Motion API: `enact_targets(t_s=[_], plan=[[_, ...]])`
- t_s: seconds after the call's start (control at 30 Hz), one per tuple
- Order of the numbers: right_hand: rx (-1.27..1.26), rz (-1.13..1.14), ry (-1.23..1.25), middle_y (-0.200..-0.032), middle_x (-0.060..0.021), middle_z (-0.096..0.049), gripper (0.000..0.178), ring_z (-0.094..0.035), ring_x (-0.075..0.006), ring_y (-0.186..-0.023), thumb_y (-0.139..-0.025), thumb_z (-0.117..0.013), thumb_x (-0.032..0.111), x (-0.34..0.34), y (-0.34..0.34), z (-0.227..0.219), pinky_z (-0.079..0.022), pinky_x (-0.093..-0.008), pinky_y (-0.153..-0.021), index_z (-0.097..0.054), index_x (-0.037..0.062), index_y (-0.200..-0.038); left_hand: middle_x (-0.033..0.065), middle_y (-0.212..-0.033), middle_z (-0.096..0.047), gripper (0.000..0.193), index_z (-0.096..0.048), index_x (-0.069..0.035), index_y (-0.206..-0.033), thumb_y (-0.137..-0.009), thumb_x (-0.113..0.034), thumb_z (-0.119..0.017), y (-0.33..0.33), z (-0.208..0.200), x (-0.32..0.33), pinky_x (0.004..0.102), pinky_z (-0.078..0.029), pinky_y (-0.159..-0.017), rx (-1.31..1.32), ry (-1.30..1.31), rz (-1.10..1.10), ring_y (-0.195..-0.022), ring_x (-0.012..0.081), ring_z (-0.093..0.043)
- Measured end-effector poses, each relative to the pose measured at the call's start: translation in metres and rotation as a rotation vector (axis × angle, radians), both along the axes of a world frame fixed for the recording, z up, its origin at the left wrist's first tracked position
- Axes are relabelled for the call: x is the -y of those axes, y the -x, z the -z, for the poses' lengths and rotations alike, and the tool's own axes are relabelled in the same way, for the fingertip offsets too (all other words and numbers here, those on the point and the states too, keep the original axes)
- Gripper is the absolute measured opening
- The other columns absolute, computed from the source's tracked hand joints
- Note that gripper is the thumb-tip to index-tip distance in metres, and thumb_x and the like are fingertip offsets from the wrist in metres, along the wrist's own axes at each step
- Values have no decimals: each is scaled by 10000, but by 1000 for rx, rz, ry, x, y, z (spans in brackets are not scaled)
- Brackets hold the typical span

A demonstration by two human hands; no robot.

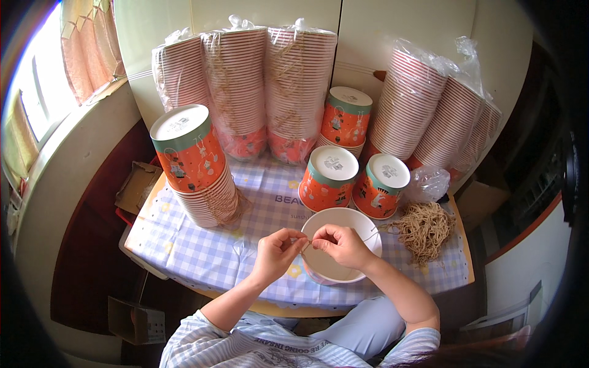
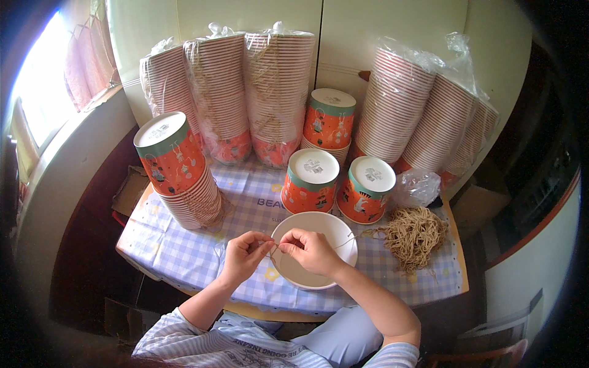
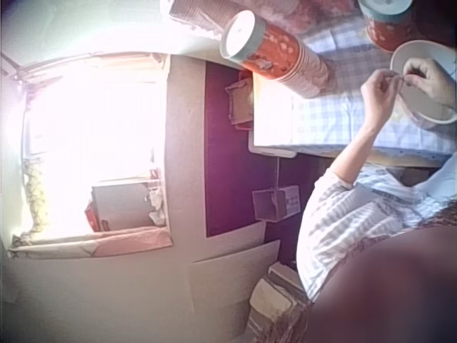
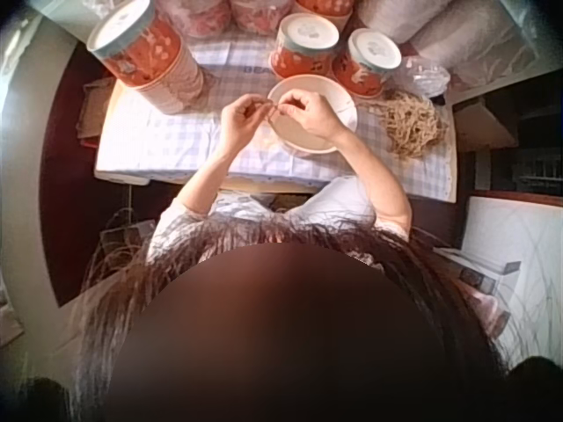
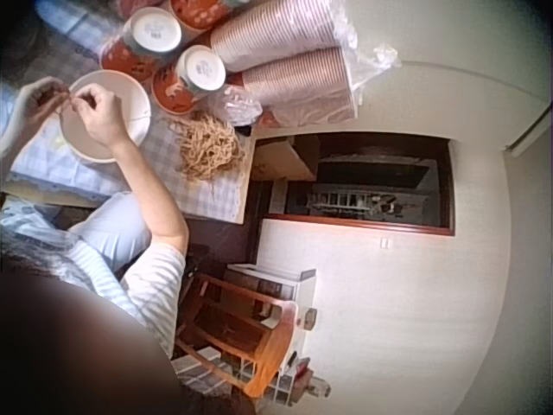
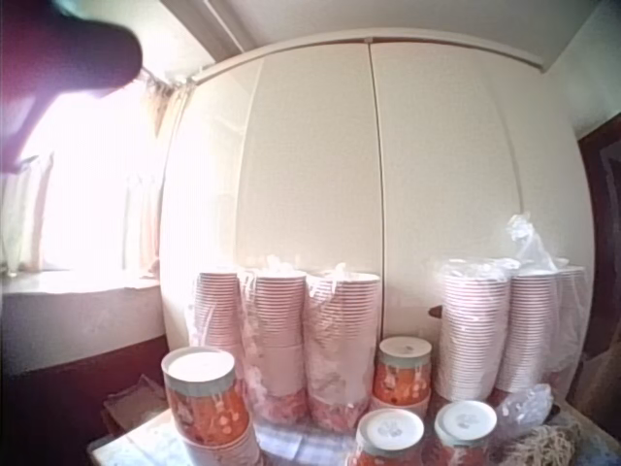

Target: Attaching elastic string handles to paper buckets for packaging.

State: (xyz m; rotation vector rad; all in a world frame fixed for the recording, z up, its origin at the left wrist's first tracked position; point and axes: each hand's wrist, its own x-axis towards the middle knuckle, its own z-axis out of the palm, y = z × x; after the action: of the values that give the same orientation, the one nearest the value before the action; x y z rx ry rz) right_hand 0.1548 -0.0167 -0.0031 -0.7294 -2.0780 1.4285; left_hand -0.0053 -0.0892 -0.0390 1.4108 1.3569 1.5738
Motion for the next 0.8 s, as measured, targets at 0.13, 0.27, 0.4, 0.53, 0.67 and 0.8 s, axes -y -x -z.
enact_targets(t_s=[0.13, 0.27, 0.4, 0.53, 0.67, 0.8], plan=[[1, -27, -33, -730, -18, -587, 72, -532, -67, -689, -835, -555, 73, 1, 0, 1, -450, -227, -625, -570, 2, -835, -29, -551, -500, 90, -593, 12, -856, -794, -48, -616, 1, 4, -1, 167, -348, -464, 57, -8, 16, -523, -5, -413], [25, -49, -59, -728, -21, -580, 53, -530, -69, -690, -835, -543, 59, 2, 0, -4, -445, -228, -625, -556, 8, -827, -18, -575, -537, 90, -584, 18, -853, -801, -51, -610, 2, 2, 0, 167, -363, -475, 53, 3, 27, -538, -4, -439], [-16, -62, -80, -715, -29, -573, 44, -529, -81, -679, -830, -541, 53, 1, -1, 1, -441, -241, -616, -542, 13, -812, -3, -619, -575, 96, -572, 25, -860, -809, -52, -600, -1, 3, -1, 170, -386, -493, 98, -18, 30, -566, 1, -476], [-18, -82, -150, -705, -41, -557, 39, -524, -102, -661, -828, -531, 43, 1, -1, -1, -430, -259, -599, -516, 19, -801, 11, -654, -596, 92, -565, 28, -861, -813, -46, -591, -1, 4, 0, 172, -407, -514, 75, -19, 32, -593, 7, -502], [-19, -111, -180, -707, -49, -549, 39, -516, -111, -648, -828, -524, 39, 1, -2, -3, -425, -266, -592, -504, 21, -800, 16, -665, -601, 87, -559, 30, -854, -817, -43, -584, -2, 5, 1, 171, -412, -522, 70, 33, 68, -606, 8, -509], [-52, -137, -153, -705, -57, -544, 43, -512, -118, -642, -827, -528, 41, 1, -1, 1, -423, -269, -590, -502, 18, -800, 19, -651, -577, 81, -568, 19, -838, -801, -46, -599, -4, 4, 2, 184, -397, -504, 132, 9, 60, -570, 21, -483]])
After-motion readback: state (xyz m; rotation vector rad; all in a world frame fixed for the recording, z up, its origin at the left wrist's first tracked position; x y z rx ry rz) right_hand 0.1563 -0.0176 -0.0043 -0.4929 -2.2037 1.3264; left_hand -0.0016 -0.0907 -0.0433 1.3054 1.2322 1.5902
